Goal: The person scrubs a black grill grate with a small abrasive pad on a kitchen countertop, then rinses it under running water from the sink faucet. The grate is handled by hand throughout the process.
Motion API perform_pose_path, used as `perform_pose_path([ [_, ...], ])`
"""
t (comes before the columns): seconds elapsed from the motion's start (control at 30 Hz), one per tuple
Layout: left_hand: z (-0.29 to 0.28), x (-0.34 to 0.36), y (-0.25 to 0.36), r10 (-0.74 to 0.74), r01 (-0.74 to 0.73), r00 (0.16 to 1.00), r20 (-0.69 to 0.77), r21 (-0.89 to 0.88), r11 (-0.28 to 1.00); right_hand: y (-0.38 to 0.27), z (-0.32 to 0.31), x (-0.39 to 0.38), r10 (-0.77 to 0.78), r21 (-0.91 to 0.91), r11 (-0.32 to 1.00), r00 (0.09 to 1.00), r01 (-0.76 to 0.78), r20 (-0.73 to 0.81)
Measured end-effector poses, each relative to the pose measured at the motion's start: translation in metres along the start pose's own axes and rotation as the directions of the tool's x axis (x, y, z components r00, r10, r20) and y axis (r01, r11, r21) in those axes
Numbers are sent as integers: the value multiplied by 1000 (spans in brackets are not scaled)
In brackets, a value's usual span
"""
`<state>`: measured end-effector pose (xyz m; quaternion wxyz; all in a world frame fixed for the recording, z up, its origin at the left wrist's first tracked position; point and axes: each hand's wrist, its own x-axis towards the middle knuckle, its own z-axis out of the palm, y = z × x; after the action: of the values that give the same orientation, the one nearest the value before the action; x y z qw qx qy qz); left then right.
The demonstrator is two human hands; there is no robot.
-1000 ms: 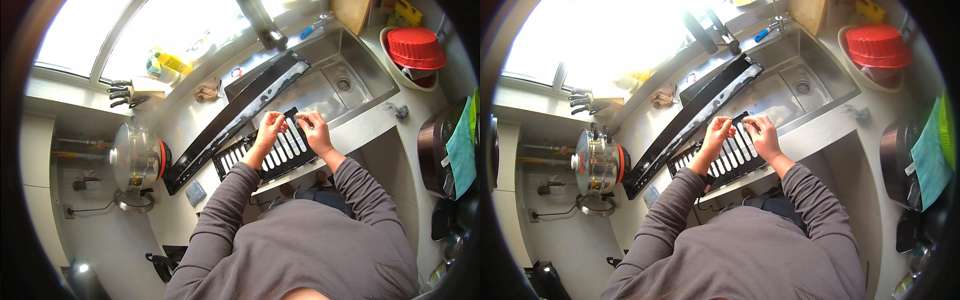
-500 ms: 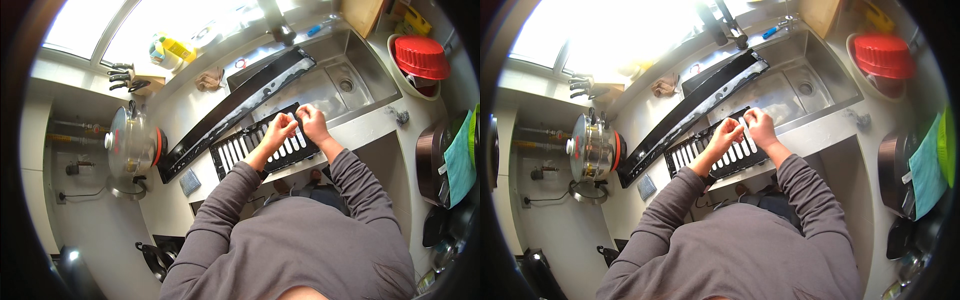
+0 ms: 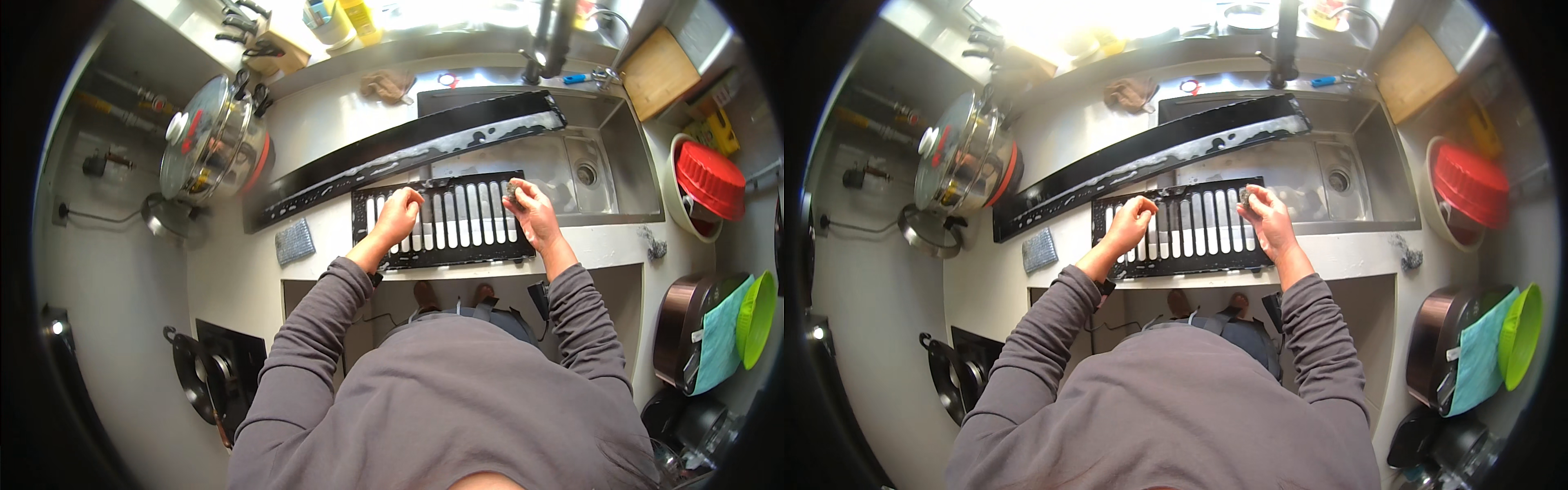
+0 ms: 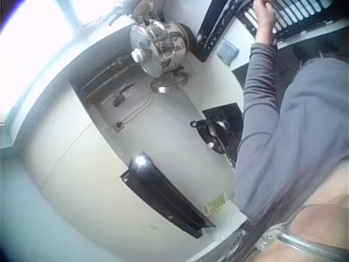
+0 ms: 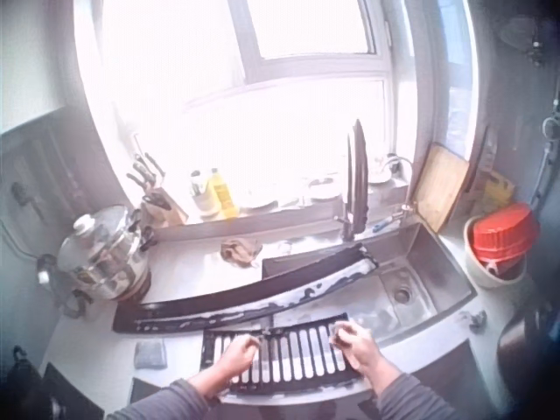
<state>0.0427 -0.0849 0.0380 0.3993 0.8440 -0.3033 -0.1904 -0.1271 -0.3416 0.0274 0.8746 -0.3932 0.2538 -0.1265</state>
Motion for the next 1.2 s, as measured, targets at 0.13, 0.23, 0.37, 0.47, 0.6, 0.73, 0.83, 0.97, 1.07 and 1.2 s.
perform_pose_path([
  [0.13, -18, -26, -18, 98, -80, 995, -17, 450, 890, 7, 23, 3, -89, -438, 893, 995, 101, 49],
  [0.23, -28, -38, -25, -87, -6, 990, 115, 638, 770, 9, 45, 8, -135, -751, 634, 983, 182, 124],
  [0.37, -34, -43, -34, -204, -7, 959, 198, 734, 679, 22, 86, 22, -205, -816, 402, 910, 415, 361],
  [0.47, -30, -48, -42, -186, 21, 967, 173, 674, 738, 45, 119, 39, -243, -832, 121, 829, 541, 504],
  [0.6, -30, -49, -50, -148, 1, 974, 174, 643, 766, 78, 143, 52, -169, -816, -168, 799, 553, 577],
  [0.73, -30, -49, -51, -146, 13, 975, 170, 608, 794, 91, 136, 53, -117, -620, -522, 671, 586, 732],
  [0.83, -29, -49, -51, -149, 23, 975, 165, 591, 806, 89, 124, 50, -61, -585, -539, 664, 606, 745],
  [0.97, -30, -49, -52, -127, 3, 976, 175, 576, 817, 78, 118, 44, -85, -635, -441, 676, 633, 732],
  [1.07, -30, -48, -53, -137, 9, 972, 188, 558, 830, 72, 119, 39, -34, -662, -453, 730, 597, 682],
  [1.2, -30, -49, -54, -101, -5, 982, 162, 550, 835, 75, 125, 39, -49, -687, -454, 754, 568, 655],
])
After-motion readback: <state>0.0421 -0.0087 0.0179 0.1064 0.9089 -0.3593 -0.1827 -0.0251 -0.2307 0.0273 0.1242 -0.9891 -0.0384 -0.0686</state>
